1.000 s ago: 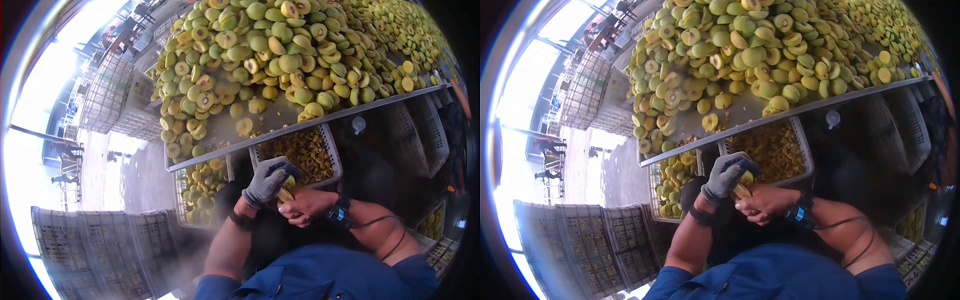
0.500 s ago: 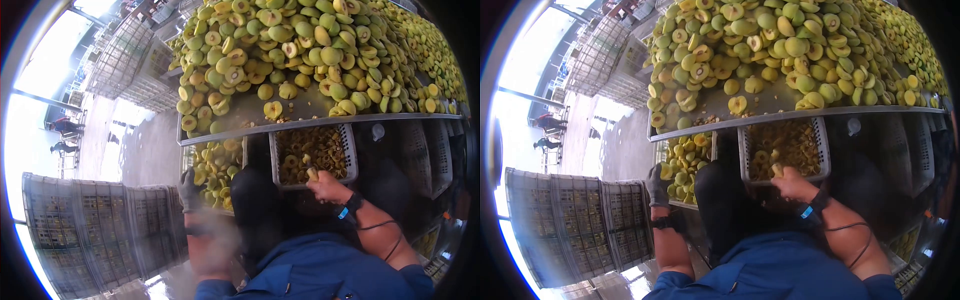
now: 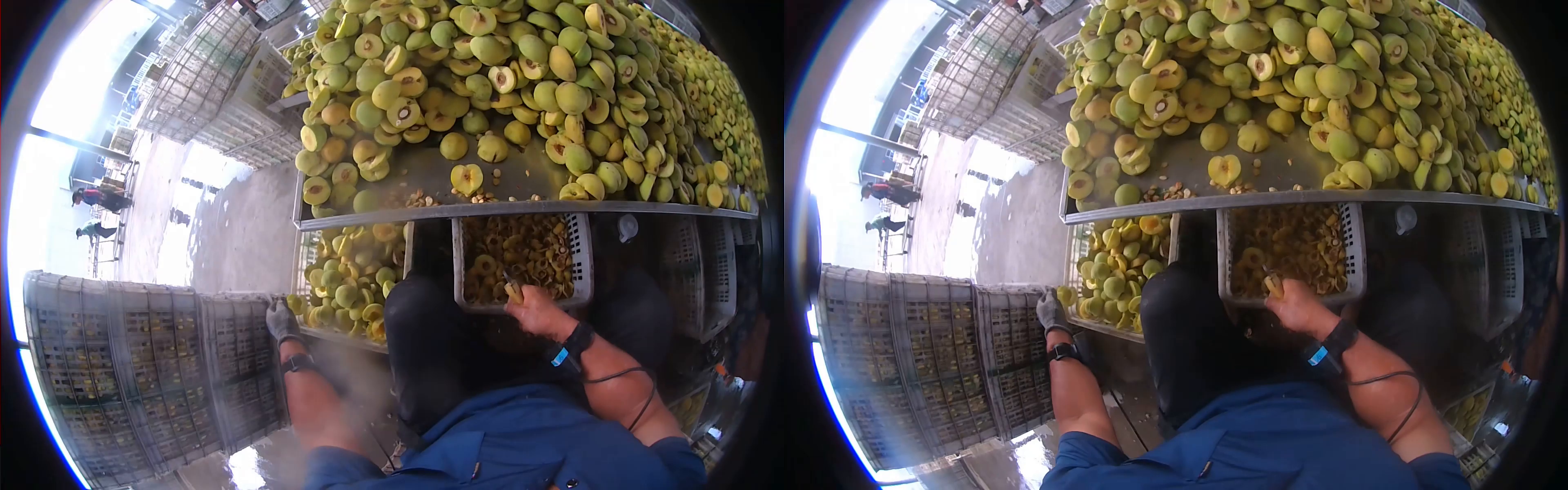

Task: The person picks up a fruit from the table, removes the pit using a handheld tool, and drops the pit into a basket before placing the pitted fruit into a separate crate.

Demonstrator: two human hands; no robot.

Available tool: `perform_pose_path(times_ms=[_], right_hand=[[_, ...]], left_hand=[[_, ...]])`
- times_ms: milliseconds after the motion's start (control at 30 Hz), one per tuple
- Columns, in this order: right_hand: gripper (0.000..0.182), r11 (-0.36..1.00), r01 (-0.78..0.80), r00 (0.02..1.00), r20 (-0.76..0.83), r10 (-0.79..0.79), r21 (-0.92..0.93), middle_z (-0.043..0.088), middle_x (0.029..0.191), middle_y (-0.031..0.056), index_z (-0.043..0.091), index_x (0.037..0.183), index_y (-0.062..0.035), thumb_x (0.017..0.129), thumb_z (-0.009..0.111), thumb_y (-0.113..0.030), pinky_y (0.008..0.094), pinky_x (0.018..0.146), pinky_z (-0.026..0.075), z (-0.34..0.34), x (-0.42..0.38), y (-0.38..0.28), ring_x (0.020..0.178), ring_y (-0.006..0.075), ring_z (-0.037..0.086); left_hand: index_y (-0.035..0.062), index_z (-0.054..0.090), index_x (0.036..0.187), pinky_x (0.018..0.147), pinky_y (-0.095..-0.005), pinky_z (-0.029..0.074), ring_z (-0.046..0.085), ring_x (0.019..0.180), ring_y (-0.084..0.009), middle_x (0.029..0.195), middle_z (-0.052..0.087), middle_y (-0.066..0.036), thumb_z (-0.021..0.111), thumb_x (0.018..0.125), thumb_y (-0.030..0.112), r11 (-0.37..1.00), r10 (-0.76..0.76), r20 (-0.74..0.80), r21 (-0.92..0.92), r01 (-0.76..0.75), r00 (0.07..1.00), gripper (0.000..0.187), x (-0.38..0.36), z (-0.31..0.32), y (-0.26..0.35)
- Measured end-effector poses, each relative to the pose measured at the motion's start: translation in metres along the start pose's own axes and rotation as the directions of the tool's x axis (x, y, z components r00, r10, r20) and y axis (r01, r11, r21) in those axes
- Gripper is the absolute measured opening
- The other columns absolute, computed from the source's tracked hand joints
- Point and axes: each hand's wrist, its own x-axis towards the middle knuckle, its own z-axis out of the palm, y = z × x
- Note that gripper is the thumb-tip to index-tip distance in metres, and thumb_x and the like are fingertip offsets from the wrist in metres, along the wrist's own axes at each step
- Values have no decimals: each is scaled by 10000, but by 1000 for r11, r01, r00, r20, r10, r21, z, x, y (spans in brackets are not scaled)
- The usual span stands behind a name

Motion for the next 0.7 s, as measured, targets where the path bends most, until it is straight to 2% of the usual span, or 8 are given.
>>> perform_pose_path(times_ms=[67, 133, 167, 233, 333, 533, 633, 700], right_hand=[[280, 998, 65, 998, 0, -65, -18, 651, 718, 158, 598, 897, 50, 918, 693, -213, 404, 522, 514, 2, 4, 2, 552, 241, 635], [289, 975, 211, 974, -69, -216, -69, 662, 738, 185, 605, 885, 46, 908, 708, -223, 433, 563, 525, 6, 4, 16, 604, 284, 661], [313, 963, 236, 968, -49, -244, -128, 671, 776, 222, 621, 909, 38, 891, 729, -255, 465, 651, 532, 2, 2, 14, 719, 357, 684], [317, 957, 247, 960, -91, -263, -155, 677, 841, 248, 637, 913, 34, 877, 719, -270, 480, 719, 529, 7, 6, 25, 813, 409, 681], [319, 979, 188, 981, -22, -190, -80, 682, 878, 242, 628, 943, 32, 888, 696, -275, 465, 754, 522, 1, 1, 2, 825, 394, 674], [382, 961, 243, 969, -19, -248, -132, 692, 988, 288, 635, 1021, 60, 880, 643, -294, 510, 831, 526, -13, -9, -11, 946, 468, 674], [358, 956, 291, 953, -76, -292, -34, 671, 907, 275, 602, 984, 58, 908, 642, -289, 500, 794, 516, -20, -17, -21, 910, 458, 668], [349, 953, 304, 950, -86, -302, 16, 677, 941, 293, 607, 1035, 62, 899, 631, -258, 497, 809, 522, -32, -25, -29, 933, 463, 673]], left_hand=[[-31, 701, 1037, 793, -342, 519, 653, 894, -194, 944, 711, -99, 610, 955, 134, 992, 44, -47, -113, -49, 998, 206, 12, 3, 19], [-44, 699, 1121, 802, -333, 525, 646, 900, -180, 993, 712, -91, 600, 974, 124, 980, 180, -79, 97, -172, 980, 244, -4, 12, 78], [-58, 674, 1226, 813, -314, 533, 639, 907, -164, 1055, 708, -85, 604, 984, 113, 962, 189, -107, -177, -206, 976, 304, -25, 32, 115], [-54, 653, 1281, 826, -293, 546, 664, 941, -163, 1171, 711, -92, 617, 993, 102, 889, 365, 56, -319, -330, 929, 331, -85, 61, 203], [-16, 655, 1302, 843, -305, 553, 688, 959, -177, 1169, 724, -122, 632, 978, 114, 767, 640, 407, -293, -571, 652, 349, -156, 124, 281], [24, 719, 1161, 894, -429, 555, 717, 994, -356, 1101, 730, -221, 764, 818, 304, 558, 599, 720, -63, -827, 349, 445, -226, 264, 338], [23, 728, 1128, 906, -454, 549, 706, 977, -397, 1047, 745, -206, 758, 798, 344, 463, 456, 836, 70, -884, 306, 461, -242, 283, 346], [27, 717, 1166, 837, -397, 570, 722, 949, -307, 1031, 752, -172, 741, 815, 187, 605, 461, 822, -16, -796, 334, 386, -240, 281, 343]])
